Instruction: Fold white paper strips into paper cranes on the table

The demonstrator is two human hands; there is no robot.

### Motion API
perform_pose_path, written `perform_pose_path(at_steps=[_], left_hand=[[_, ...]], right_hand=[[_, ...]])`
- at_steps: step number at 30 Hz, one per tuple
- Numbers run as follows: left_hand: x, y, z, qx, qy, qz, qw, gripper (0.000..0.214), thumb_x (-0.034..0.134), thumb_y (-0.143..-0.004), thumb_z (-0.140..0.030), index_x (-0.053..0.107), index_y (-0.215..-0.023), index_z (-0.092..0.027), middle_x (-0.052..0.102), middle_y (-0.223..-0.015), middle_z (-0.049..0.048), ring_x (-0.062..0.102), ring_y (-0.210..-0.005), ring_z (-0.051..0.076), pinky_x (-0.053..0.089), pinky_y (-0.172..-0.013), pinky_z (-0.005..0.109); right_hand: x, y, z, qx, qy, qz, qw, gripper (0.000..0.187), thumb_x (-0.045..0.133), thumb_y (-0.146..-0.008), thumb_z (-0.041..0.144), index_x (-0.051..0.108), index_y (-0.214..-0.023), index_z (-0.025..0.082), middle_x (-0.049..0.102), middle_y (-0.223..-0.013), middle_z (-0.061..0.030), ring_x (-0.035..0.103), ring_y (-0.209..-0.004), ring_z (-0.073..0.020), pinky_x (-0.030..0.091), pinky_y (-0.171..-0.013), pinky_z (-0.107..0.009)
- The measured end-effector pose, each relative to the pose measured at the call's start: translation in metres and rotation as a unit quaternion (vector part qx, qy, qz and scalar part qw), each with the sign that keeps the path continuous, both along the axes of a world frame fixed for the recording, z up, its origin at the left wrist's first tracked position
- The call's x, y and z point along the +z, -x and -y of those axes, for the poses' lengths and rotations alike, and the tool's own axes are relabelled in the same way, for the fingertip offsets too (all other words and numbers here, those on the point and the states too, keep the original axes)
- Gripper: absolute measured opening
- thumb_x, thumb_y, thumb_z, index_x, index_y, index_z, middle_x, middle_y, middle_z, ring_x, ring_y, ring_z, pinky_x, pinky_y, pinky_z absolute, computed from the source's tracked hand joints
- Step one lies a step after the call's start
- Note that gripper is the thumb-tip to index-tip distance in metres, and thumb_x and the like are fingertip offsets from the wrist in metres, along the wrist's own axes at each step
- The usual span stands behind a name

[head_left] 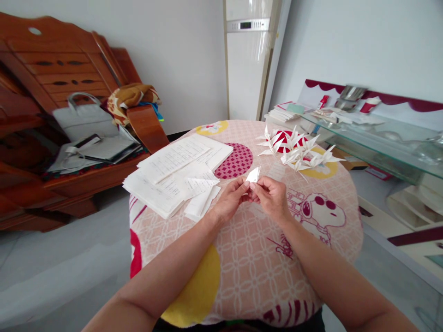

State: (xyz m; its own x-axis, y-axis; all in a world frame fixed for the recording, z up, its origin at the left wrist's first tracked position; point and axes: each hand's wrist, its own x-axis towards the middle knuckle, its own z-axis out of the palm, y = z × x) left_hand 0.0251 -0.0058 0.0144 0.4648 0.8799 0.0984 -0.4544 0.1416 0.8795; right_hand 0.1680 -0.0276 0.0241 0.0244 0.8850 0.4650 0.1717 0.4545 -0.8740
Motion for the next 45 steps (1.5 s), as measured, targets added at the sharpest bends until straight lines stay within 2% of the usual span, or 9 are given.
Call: perform_pose_path(at_steps=[4, 8, 11, 14, 19, 29, 35, 41, 45], left_hand=[[-0.001, 0.001, -0.002, -0.01, 0.045, 0.024, 0.999, 0.04, 0.086, -0.072, -0.045, 0.064, -0.075, -0.012, 0.061, -0.067, 0.0007, 0.054, -0.059, 0.009, 0.044, -0.059, 0.02], [0.0, 0.006, -0.006, -0.021, 0.092, 0.017, 0.995, 0.038, 0.088, -0.068, -0.04, 0.064, -0.074, -0.011, 0.059, -0.067, 0.0, 0.054, -0.057, 0.008, 0.045, -0.056, 0.021], [0.002, 0.007, -0.006, -0.024, 0.087, 0.0, 0.996, 0.036, 0.087, -0.069, -0.037, 0.063, -0.072, -0.011, 0.059, -0.066, -0.0001, 0.053, -0.055, 0.008, 0.044, -0.054, 0.02], [0.002, 0.008, -0.007, -0.025, 0.077, -0.017, 0.997, 0.036, 0.086, -0.07, -0.038, 0.062, -0.071, -0.012, 0.058, -0.064, -0.0003, 0.053, -0.054, 0.008, 0.044, -0.053, 0.02], [0.001, 0.009, -0.007, -0.013, 0.083, -0.031, 0.996, 0.036, 0.087, -0.069, -0.038, 0.062, -0.072, -0.012, 0.059, -0.063, -0.0013, 0.053, -0.052, 0.007, 0.043, -0.052, 0.02], [0.002, 0.009, -0.007, 0.012, 0.078, -0.053, 0.995, 0.035, 0.084, -0.069, -0.037, 0.058, -0.069, -0.014, 0.058, -0.062, -0.0022, 0.052, -0.051, 0.007, 0.042, -0.052, 0.02], [0.008, 0.01, -0.005, 0.027, 0.076, -0.07, 0.994, 0.033, 0.083, -0.068, -0.034, 0.056, -0.067, -0.015, 0.057, -0.059, -0.0024, 0.052, -0.05, 0.007, 0.042, -0.05, 0.02], [0.009, 0.011, -0.006, 0.035, 0.073, -0.073, 0.994, 0.032, 0.082, -0.067, -0.034, 0.057, -0.066, -0.015, 0.057, -0.059, -0.0021, 0.052, -0.049, 0.007, 0.042, -0.05, 0.02], [0.009, 0.01, -0.005, 0.036, 0.074, -0.072, 0.994, 0.033, 0.084, -0.067, -0.034, 0.057, -0.065, -0.014, 0.057, -0.058, -0.002, 0.052, -0.049, 0.007, 0.042, -0.05, 0.02]], right_hand=[[0.001, 0.002, 0.002, 0.009, -0.01, 0.006, 1.0, 0.024, 0.07, -0.087, 0.036, 0.064, -0.07, 0.019, 0.069, -0.061, -0.0003, 0.065, -0.052, -0.014, 0.052, -0.05, -0.024], [0.004, -0.006, 0.0, -0.078, -0.072, 0.01, 0.994, 0.013, 0.07, -0.086, 0.031, 0.068, -0.081, 0.019, 0.071, -0.068, -0.0005, 0.065, -0.055, -0.0132, 0.052, -0.052, -0.024], [0.003, -0.013, -0.004, -0.119, -0.091, 0.017, 0.989, 0.014, 0.071, -0.085, 0.03, 0.07, -0.093, 0.019, 0.071, -0.071, -0.0005, 0.065, -0.057, -0.0135, 0.051, -0.054, -0.025], [0.001, -0.017, -0.008, -0.103, -0.072, 0.021, 0.992, 0.017, 0.068, -0.085, 0.029, 0.07, -0.098, 0.019, 0.068, -0.067, 0.001, 0.063, -0.055, -0.0135, 0.051, -0.054, -0.026], [0.005, -0.016, -0.008, -0.085, -0.063, 0.026, 0.994, 0.017, 0.066, -0.083, 0.027, 0.067, -0.097, 0.018, 0.067, -0.062, 0.0024, 0.059, -0.049, -0.0118, 0.047, -0.049, -0.024], [0.009, -0.021, -0.009, -0.133, -0.145, 0.128, 0.972, 0.007, 0.063, -0.083, 0.023, 0.069, -0.086, 0.02, 0.069, -0.064, 0.0005, 0.063, -0.053, -0.0132, 0.048, -0.05, -0.023], [0.012, -0.028, -0.012, -0.134, -0.196, 0.201, 0.951, 0.006, 0.059, -0.082, 0.018, 0.065, -0.081, 0.019, 0.069, -0.066, -0.0008, 0.062, -0.054, -0.0128, 0.049, -0.054, -0.023], [0.013, -0.03, -0.012, -0.121, -0.19, 0.232, 0.946, 0.008, 0.056, -0.081, 0.017, 0.062, -0.078, 0.021, 0.068, -0.067, -0.001, 0.062, -0.057, -0.0138, 0.05, -0.057, -0.025], [0.012, -0.028, -0.012, -0.139, -0.195, 0.234, 0.942, 0.01, 0.055, -0.079, 0.016, 0.06, -0.074, 0.022, 0.066, -0.064, 0.0, 0.06, -0.056, -0.0137, 0.049, -0.057, -0.025]])
